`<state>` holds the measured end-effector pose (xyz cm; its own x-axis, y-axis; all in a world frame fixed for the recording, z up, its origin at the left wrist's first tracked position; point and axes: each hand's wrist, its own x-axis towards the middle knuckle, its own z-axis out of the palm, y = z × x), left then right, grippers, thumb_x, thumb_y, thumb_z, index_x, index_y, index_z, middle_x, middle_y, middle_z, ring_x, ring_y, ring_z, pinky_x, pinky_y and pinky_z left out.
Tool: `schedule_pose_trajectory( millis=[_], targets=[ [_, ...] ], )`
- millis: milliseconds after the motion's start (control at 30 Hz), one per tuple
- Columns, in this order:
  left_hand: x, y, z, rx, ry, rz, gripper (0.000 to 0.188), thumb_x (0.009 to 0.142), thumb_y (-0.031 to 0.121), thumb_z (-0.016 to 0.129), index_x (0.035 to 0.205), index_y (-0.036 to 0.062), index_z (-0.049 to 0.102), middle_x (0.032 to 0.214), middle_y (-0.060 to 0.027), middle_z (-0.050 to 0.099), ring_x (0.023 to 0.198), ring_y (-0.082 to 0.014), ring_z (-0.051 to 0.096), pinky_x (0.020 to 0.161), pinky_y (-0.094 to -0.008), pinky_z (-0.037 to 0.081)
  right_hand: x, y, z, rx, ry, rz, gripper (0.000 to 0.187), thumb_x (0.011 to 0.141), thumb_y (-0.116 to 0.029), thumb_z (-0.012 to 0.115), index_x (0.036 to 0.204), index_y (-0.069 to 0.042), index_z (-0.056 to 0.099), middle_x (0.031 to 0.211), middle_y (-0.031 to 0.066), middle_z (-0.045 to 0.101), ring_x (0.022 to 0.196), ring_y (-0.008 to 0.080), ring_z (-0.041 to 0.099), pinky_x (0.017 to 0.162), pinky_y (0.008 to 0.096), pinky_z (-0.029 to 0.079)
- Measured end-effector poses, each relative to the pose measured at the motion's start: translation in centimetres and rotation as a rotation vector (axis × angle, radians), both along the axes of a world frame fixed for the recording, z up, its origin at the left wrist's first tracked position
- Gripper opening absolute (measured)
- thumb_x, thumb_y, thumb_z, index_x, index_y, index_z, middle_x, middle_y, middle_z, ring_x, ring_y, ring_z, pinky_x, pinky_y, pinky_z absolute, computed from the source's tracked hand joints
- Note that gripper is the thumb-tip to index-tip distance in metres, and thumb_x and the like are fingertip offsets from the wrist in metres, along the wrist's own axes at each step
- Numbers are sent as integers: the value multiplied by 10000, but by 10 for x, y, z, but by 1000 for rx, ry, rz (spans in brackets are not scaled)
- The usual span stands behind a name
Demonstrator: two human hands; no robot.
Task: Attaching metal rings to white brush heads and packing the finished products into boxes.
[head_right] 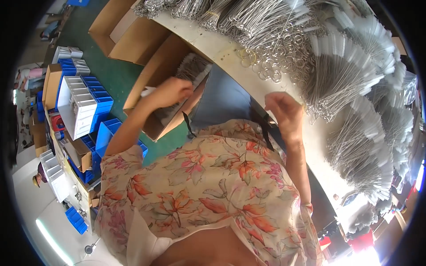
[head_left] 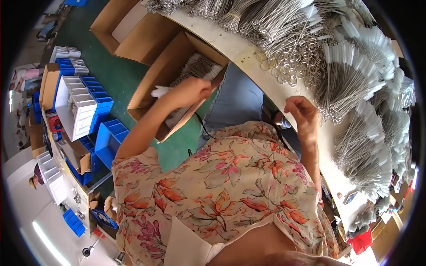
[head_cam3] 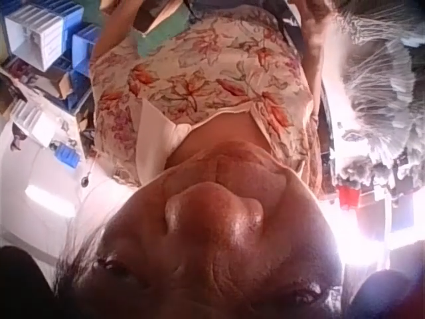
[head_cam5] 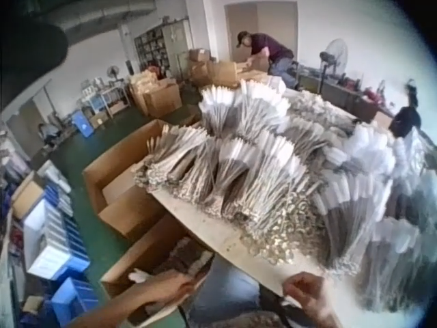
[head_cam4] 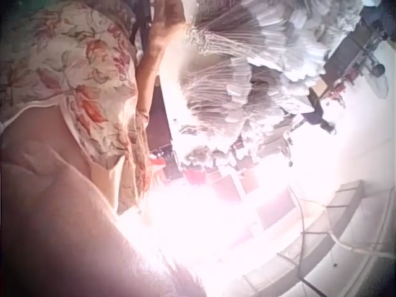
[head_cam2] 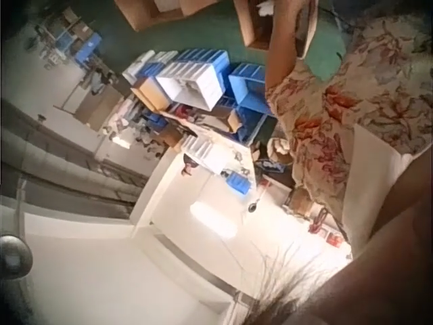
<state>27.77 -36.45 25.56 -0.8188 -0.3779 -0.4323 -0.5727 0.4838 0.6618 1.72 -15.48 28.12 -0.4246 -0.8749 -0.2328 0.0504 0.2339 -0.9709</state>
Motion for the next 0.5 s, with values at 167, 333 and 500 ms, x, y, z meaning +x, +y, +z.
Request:
schedule_pose_trajectory(
  millis=[167, 333, 500],
  targets=[
    [-19, -32, -124, -176, -118, -218, 162, 795, 128, 515, 841, 8, 614, 804, -211, 608, 774, -383, 583, 705, -422, 447, -1, 3, -11, 88, -76, -52, 120, 822, -51, 620, 911, 29, 608, 794, 29, 605, 705, 88, 549, 669, 211, 438],
    [-48, -107, -210, -430, 222, -209, 289, 800, 151, 570, 1059, 26, 588, 983, -189, 613, 940, -352, 573, 811, -397, 451, -3, -1, -15, 127, -79, -81, 115, 821, -38, 620, 915, 27, 610, 807, 32, 609, 710, 87, 556, 666, 206, 445],
    [-14, -91, -233, -278, 378, 512, 250, 842, 136, 554, 1063, 29, 601, 1012, -160, 630, 942, -251, 605, 814, -341, 463, -4, -9, -17, 155, -48, -46, 112, 822, -57, 626, 911, 11, 619, 780, 19, 609, 678, 71, 554, 629, 200, 449]
  ],
)
